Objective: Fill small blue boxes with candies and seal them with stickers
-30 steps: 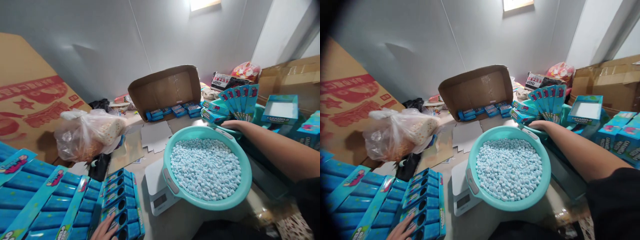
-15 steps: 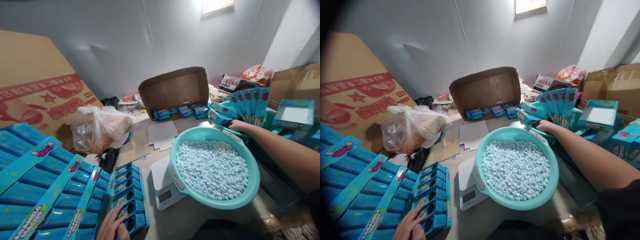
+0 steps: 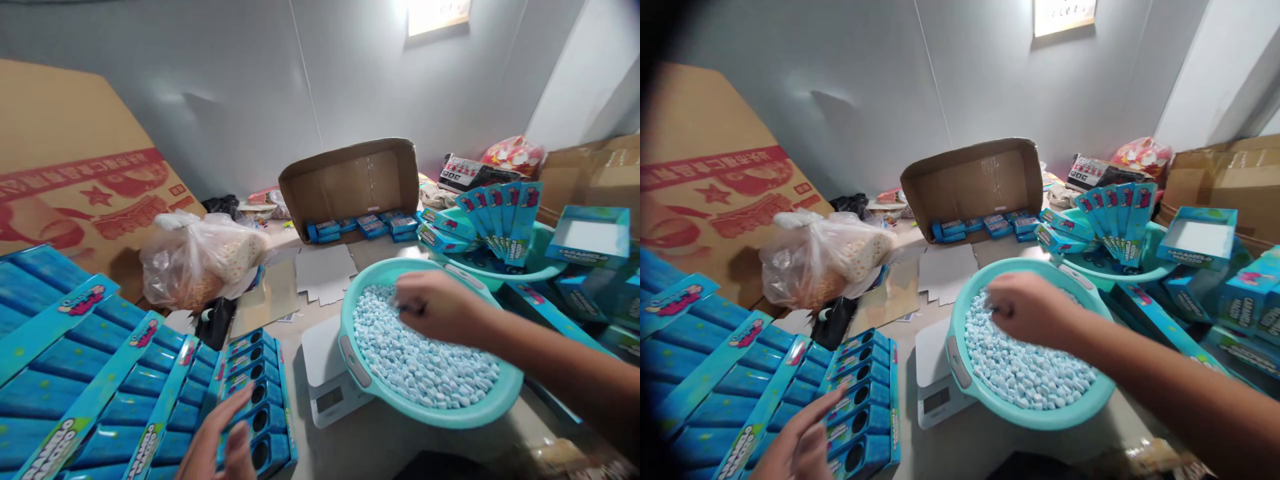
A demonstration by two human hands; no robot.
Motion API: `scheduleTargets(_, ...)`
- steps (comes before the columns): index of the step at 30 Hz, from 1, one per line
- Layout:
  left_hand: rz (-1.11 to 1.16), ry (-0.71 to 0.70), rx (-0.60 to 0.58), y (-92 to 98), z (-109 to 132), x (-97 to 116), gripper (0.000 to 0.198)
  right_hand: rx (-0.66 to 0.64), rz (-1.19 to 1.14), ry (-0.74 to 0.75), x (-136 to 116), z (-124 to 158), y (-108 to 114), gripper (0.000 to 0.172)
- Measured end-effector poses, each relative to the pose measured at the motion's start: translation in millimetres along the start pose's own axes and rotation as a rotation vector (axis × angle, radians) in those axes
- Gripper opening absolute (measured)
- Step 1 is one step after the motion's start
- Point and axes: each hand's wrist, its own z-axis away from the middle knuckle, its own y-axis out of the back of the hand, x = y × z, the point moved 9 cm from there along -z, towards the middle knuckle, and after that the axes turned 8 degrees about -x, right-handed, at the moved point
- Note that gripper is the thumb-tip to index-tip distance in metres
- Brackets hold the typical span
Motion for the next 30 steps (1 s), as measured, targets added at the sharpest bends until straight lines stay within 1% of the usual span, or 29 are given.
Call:
scheduleTargets(1, 0.114, 0.095, -0.029, -8.6, -11.1, 10.5, 0.040, -0.126, -0.010, 0.104, -32.0, -7.4, -25.9, 0.023)
scheduleTargets(2, 0.231, 0.138, -0.076, -20.4, -21.6, 25.7, 0.044, -0.207, -0.042, 0.175, -57.1, -13.4, -46.0, 0.023)
scheduleTargets(3, 0.306, 0.080, -0.157, -34.3, -31.7, 48.7, 0.044, -0.260, -0.076, 0.218, -75.2, -19.0, -61.2, 0.023)
scheduleTargets(4, 0.333, -0.008, -0.210, -44.2, -39.1, 70.8, 0.037, -0.293, -0.107, 0.240, -87.0, -24.3, -72.6, 0.024)
scheduleTargets(5, 0.363, -0.027, -0.190, -47.6, -43.9, 81.3, 0.033, -0.305, -0.147, 0.247, -93.2, -29.2, -79.9, 0.027)
scheduleTargets(6, 0.382, -0.048, -0.171, -49.5, -46.0, 87.3, 0.028, -0.313, -0.192, 0.247, -95.2, -33.4, -85.2, 0.029)
scheduleTargets(7, 0.391, -0.043, -0.147, -49.6, -46.0, 86.9, 0.023, -0.323, -0.239, 0.241, -94.1, -36.4, -89.5, 0.032)
scheduleTargets(9, 0.371, 0.024, -0.124, -47.3, -42.8, 71.8, 0.019, -0.346, -0.330, 0.233, -87.5, -39.1, -96.8, 0.035)
scheduleTargets(11, 0.291, 0.143, -0.139, -41.9, -41.9, 44.8, 0.022, -0.361, -0.384, 0.204, -77.2, -39.2, -103.9, 0.034)
scheduleTargets(13, 0.180, 0.319, -0.167, -32.3, -47.9, 7.2, 0.028, -0.349, -0.408, 0.136, -64.0, -39.6, -109.6, 0.032)
scheduleTargets(15, 0.057, 0.519, -0.246, -25.0, -59.9, -36.9, 0.034, -0.327, -0.422, 0.049, -50.2, -40.8, -114.0, 0.032)
scheduleTargets(16, -0.002, 0.589, -0.280, -21.6, -68.1, -57.9, 0.036, -0.314, -0.426, 0.015, -44.5, -41.6, -115.2, 0.033)
scheduleTargets(17, -0.066, 0.624, -0.298, -18.3, -78.2, -76.4, 0.037, -0.299, -0.428, -0.005, -40.2, -42.4, -115.7, 0.033)
scheduleTargets(18, -0.112, 0.640, -0.343, -19.5, -88.0, -93.0, 0.039, -0.283, -0.426, -0.015, -36.8, -43.2, -115.6, 0.033)
scheduleTargets(20, -0.097, 0.650, -0.461, -31.8, -103.2, -120.3, 0.038, -0.264, -0.409, -0.007, -33.2, -44.2, -115.0, 0.034)
scheduleTargets(21, -0.080, 0.649, -0.515, -39.6, -108.5, -130.2, 0.038, -0.263, -0.394, 0.002, -32.4, -44.3, -115.0, 0.033)
scheduleTargets(23, -0.024, 0.635, -0.613, -55.7, -115.8, -141.9, 0.037, -0.271, -0.366, 0.023, -31.8, -44.1, -115.3, 0.032)
scheduleTargets(25, 0.031, 0.612, -0.685, -68.2, -121.0, -146.2, 0.041, -0.282, -0.355, 0.046, -32.7, -43.7, -115.3, 0.032)
scheduleTargets(28, 0.089, 0.586, -0.784, -79.7, -126.9, -148.0, 0.052, -0.303, -0.357, 0.069, -35.5, -43.0, -115.7, 0.031)
scheduleTargets(30, 0.105, 0.576, -0.881, -86.4, -128.5, -149.3, 0.054, -0.331, -0.356, 0.070, -37.3, -42.0, -117.8, 0.031)
